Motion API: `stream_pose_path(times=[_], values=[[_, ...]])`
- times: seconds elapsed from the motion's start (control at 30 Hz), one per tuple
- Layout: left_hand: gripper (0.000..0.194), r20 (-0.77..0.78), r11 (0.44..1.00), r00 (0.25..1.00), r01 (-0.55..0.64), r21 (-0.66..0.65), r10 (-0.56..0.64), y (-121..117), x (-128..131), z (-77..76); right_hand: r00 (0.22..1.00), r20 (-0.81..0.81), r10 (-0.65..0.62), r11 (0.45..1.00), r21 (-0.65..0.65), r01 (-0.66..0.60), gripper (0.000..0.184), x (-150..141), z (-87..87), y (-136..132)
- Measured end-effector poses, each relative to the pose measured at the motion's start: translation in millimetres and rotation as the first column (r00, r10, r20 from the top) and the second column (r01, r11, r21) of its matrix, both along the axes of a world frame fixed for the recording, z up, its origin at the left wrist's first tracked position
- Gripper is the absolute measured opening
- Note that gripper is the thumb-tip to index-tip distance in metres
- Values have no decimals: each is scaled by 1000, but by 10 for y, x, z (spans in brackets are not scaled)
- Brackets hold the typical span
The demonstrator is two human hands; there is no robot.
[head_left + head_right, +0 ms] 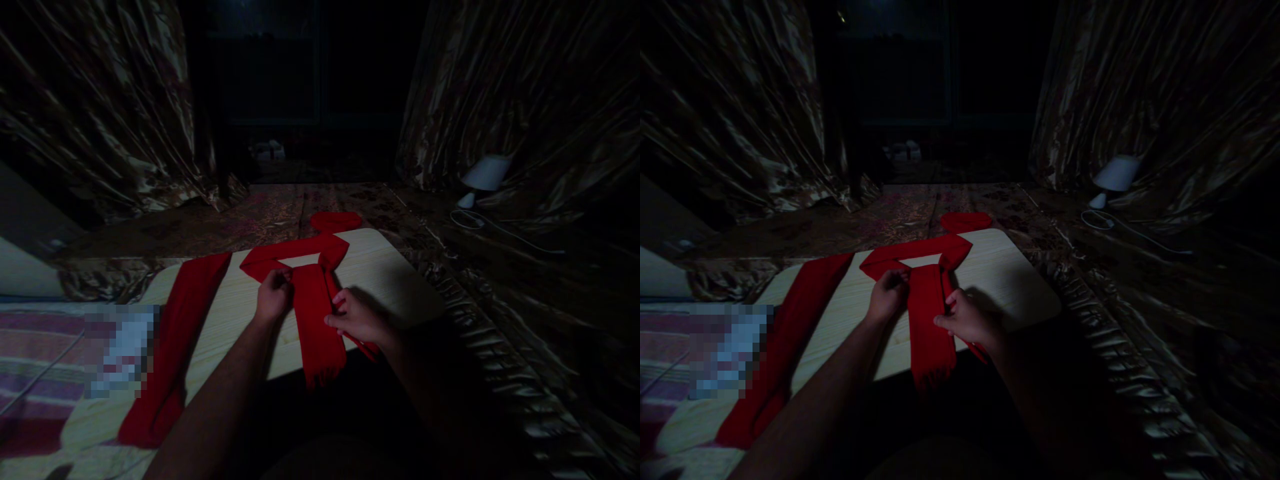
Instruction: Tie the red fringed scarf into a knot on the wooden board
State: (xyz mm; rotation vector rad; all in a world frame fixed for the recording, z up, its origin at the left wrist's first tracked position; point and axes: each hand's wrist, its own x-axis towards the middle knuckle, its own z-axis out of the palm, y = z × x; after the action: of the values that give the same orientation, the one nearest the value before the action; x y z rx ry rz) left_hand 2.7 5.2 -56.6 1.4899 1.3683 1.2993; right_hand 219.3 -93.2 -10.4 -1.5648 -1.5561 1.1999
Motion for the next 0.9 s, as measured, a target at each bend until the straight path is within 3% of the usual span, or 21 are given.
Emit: stream_pose_path(times=[0.13,0.4,0.53,0.6,0.67,0.77,0.9], values=[[31,-95,999,994,50,-2,-50,-45,32,42,991,-127,-44,989,-146,25,39,-30,-39,-36],[38,-86,995,992,94,-29,-96,-18,4,14,969,-228,96,974,-180,-139,12,-127,-43,31],[43,-64,991,991,117,-62,-121,1,-9,-12,957,-281,64,980,-162,-113,11,-241,14,65],[43,-69,989,989,127,-70,-132,-6,0,-4,892,-452,-2,986,-151,-75,20,-283,36,70],[41,-81,990,988,126,-66,-132,-17,15,15,765,-634,-113,983,-185,-8,31,-309,55,51],[38,-124,993,985,115,-40,-119,-38,35,50,623,-739,-256,949,-315,16,38,-325,63,-65],[36,-167,994,980,105,-24,-108,-58,40,84,646,-713,-272,906,-417,-79,41,-354,11,-364]])
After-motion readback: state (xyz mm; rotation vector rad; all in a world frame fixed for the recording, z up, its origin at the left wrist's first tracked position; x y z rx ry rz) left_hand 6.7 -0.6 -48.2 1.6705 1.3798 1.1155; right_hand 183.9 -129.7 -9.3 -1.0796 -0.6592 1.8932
